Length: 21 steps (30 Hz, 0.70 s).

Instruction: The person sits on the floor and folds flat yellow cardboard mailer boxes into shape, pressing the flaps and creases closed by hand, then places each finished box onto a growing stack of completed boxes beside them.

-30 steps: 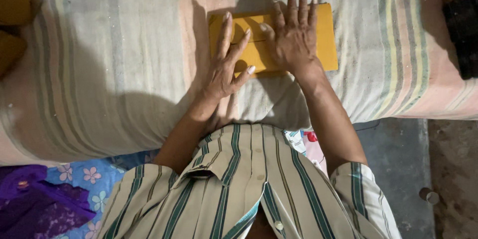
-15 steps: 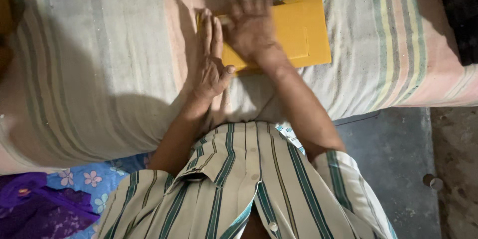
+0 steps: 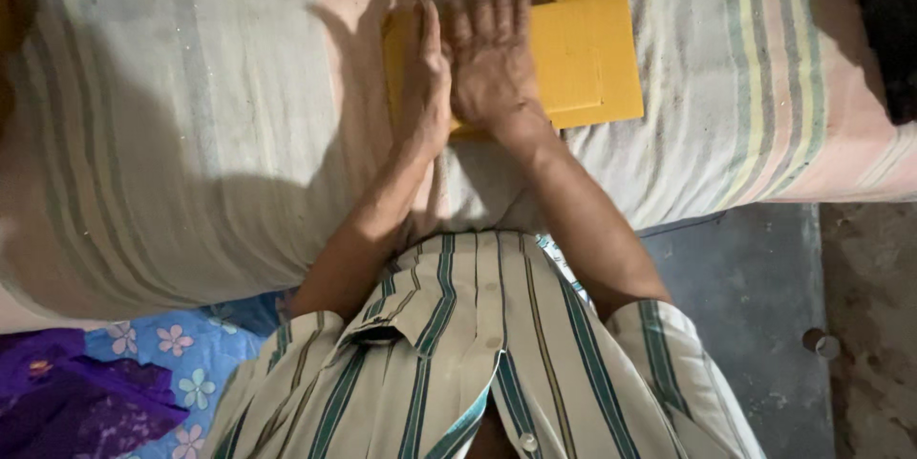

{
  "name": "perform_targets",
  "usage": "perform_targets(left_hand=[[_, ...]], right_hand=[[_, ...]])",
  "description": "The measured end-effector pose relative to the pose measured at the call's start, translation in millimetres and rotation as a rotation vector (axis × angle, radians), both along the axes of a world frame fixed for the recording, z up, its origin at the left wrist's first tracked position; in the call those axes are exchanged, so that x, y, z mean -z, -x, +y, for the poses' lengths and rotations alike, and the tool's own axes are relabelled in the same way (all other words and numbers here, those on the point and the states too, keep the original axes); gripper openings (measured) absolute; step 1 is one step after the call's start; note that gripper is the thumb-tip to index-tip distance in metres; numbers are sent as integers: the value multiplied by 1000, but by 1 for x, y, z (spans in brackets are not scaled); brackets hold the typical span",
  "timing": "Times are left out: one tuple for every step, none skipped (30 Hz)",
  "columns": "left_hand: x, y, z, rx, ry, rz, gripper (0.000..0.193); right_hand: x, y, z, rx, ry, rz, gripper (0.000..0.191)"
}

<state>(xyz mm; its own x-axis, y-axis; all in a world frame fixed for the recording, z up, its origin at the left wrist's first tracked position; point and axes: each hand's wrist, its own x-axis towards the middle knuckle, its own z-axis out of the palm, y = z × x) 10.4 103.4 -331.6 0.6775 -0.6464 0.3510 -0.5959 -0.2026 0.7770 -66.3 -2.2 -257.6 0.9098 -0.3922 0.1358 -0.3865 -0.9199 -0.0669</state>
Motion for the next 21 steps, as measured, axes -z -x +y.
perform_targets(left_hand=[[-2,3,-4,40,36,122,86],[-5,5,-8,62,43,94,87],[-10,7,-11,85,53,64,88],[-16,9,-14,105,60,29,89],[-23,11,-16,95,-26,1,84],[-31,14,-17,88,-114,-27,79],[-39,15,-19,84,-198,-56,75],[-47,16,-19,78,-230,-83,70],[-54,18,-18,71,-263,-108,65],[-60,20,-16,63,-302,-131,60],[-65,19,-14,60,-302,-153,57],[-69,18,-13,57,-297,-178,53],[-71,17,-14,52,-294,-203,49],[-72,16,-16,25,-367,-264,44],[-72,16,-21,1,-439,-325,39],[-71,15,-29,-25,-512,-387,34],[-70,16,-38,-16,-443,-394,34],[-68,19,-50,-9,-375,-400,33],[-66,22,-59,-4,-305,-407,33],[-64,25,-67,-5,-345,-404,31],[-63,28,-73,-4,-382,-399,28]], right_hand=[[3,-4,3,-29,33,59,83],[5,-6,2,-22,56,78,78],[5,-5,-3,-16,81,96,73],[4,-2,-9,-12,105,109,69],[4,5,-15,14,87,137,67],[2,14,-24,41,68,166,65],[0,25,-35,72,53,194,64],[-2,34,-47,101,108,117,57],[-3,42,-58,128,162,41,51],[-2,49,-67,153,211,-32,47],[-1,55,-75,196,121,-60,44],[1,59,-83,238,36,-92,42],[4,61,-88,278,-51,-124,40],[9,61,-89,290,-35,-147,39],[12,61,-91,304,-19,-170,37],[15,61,-92,318,-3,-193,37],[17,61,-95,303,-4,-195,36],[17,61,-96,286,-6,-196,34],[17,62,-96,268,-6,-200,33],[16,61,-94,254,1,-200,33],[14,61,-91,242,11,-199,34]])
